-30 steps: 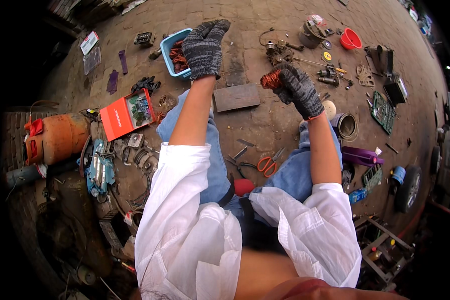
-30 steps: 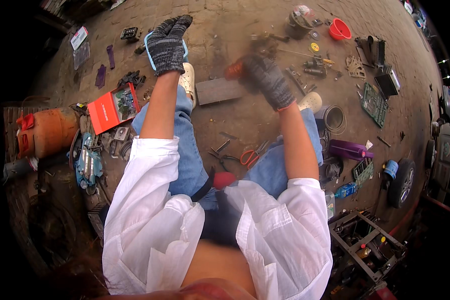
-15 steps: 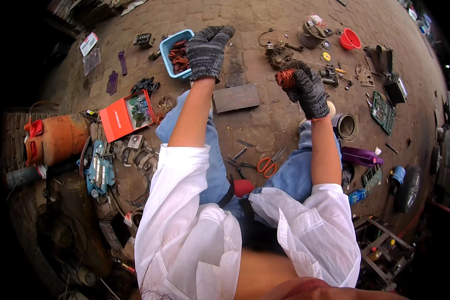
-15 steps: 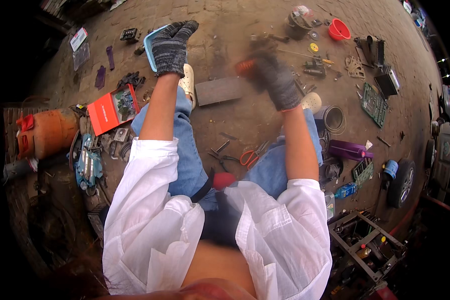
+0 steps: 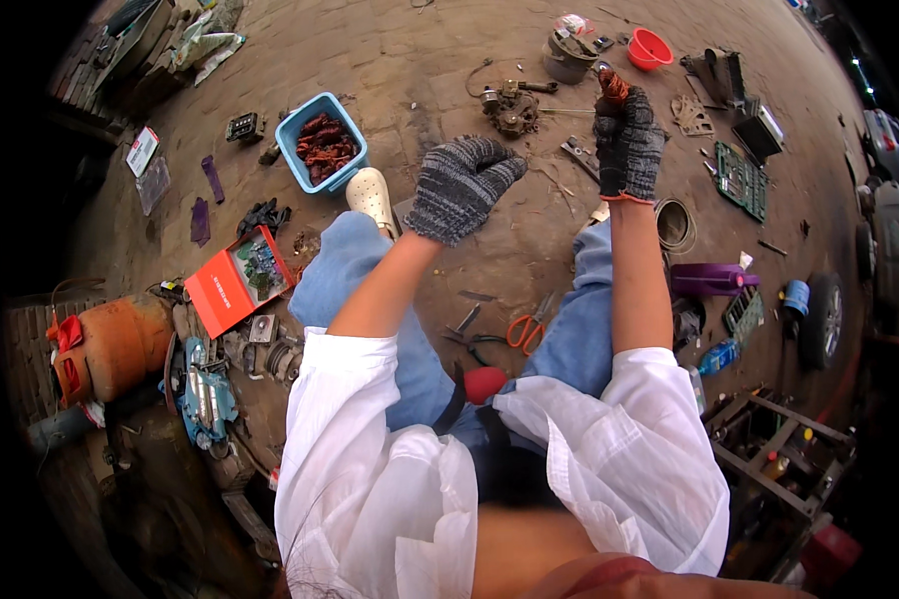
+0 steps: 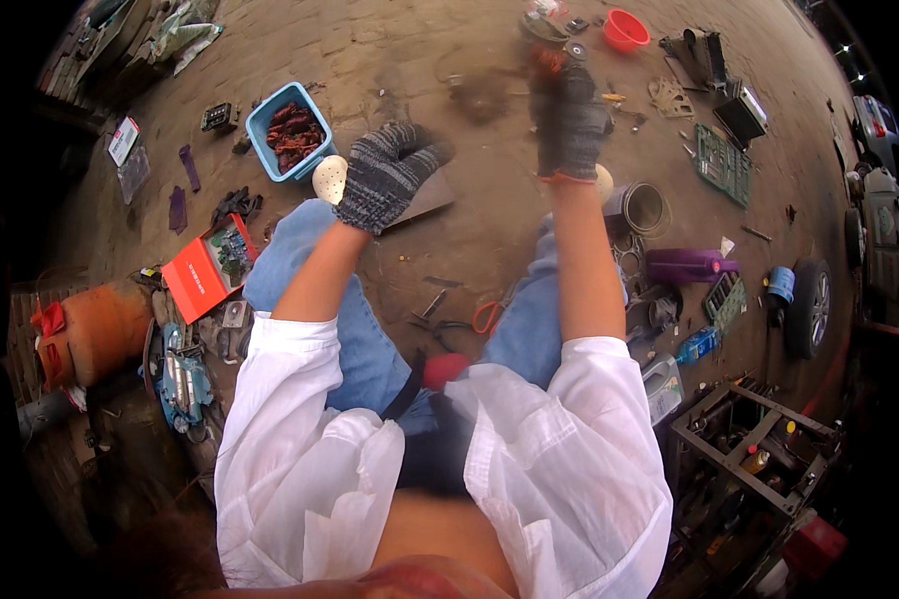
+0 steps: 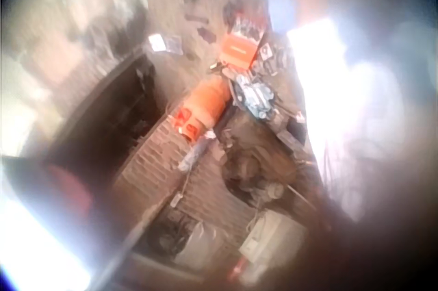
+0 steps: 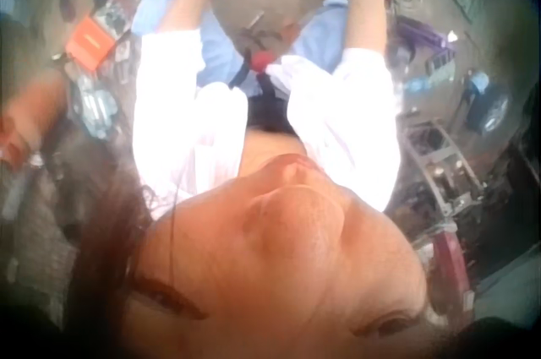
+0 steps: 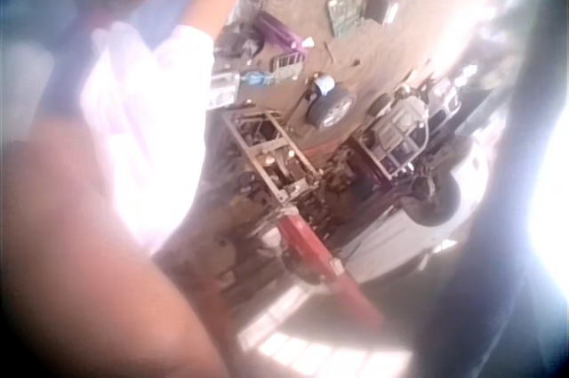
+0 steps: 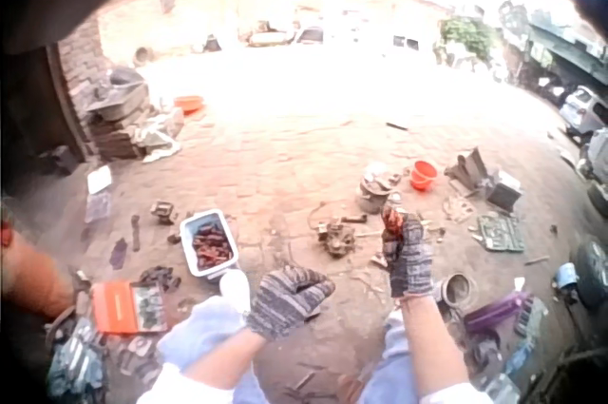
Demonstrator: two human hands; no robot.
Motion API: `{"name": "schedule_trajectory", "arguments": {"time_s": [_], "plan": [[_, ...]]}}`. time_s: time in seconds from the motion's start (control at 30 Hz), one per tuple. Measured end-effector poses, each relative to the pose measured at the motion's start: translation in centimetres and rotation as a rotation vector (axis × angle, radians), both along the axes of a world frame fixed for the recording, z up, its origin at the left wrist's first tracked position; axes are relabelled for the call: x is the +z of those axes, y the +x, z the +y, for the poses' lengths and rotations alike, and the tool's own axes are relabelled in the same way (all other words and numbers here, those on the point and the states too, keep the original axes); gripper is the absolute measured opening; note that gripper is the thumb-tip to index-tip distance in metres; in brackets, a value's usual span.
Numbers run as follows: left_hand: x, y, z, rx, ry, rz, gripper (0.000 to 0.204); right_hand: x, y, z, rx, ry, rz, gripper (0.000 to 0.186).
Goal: The person sits on the floor and winds a length of copper wire into a compact coil using gloved hands. The person repeatedly twists and shapes the wire, occasionally adjusting the coil's form.
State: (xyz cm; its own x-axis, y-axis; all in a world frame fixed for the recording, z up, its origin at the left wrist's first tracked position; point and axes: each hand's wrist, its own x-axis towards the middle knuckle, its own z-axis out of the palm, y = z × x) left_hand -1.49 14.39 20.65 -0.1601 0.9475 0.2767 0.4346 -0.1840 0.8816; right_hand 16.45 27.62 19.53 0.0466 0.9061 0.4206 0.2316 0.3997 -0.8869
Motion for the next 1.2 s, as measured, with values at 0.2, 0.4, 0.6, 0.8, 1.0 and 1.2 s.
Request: {"name": "schedule_trajectory", "arguments": {"time_s": [0.2,0.4,0.6,0.8,1.0,1.2], "plan": [[1.6,1.2,-1.7,-0.194,0.119,0.065,0.018,1.2,-1.4,-2.4,0.136,0.059,0.105,0.020],[2.9,-1.6,-2.1,-0.193,0.226,-0.102,0.013,1.7,-2.2,-4.1,0.141,0.288,-0.337,0.019],[2.4,-5.1,-1.5,-0.014,0.173,-0.265,0.013,1.8,-3.8,-6.2,0.619,0.070,-0.273,0.021],[1.6,-6.8,0.0,0.130,0.039,-0.270,0.022,1.0,-4.5,-8.2,0.877,-0.382,-0.068,0.024],[-1.7,-6.4,1.6,0.043,-0.076,-0.028,0.024,1.4,-4.5,-8.3,0.808,-0.367,0.087,0.027],[-4.6,-3.4,2.2,-0.124,-0.159,-0.030,0.022,2.0,-4.2,-7.6,0.583,-0.264,0.152,0.022]]}}
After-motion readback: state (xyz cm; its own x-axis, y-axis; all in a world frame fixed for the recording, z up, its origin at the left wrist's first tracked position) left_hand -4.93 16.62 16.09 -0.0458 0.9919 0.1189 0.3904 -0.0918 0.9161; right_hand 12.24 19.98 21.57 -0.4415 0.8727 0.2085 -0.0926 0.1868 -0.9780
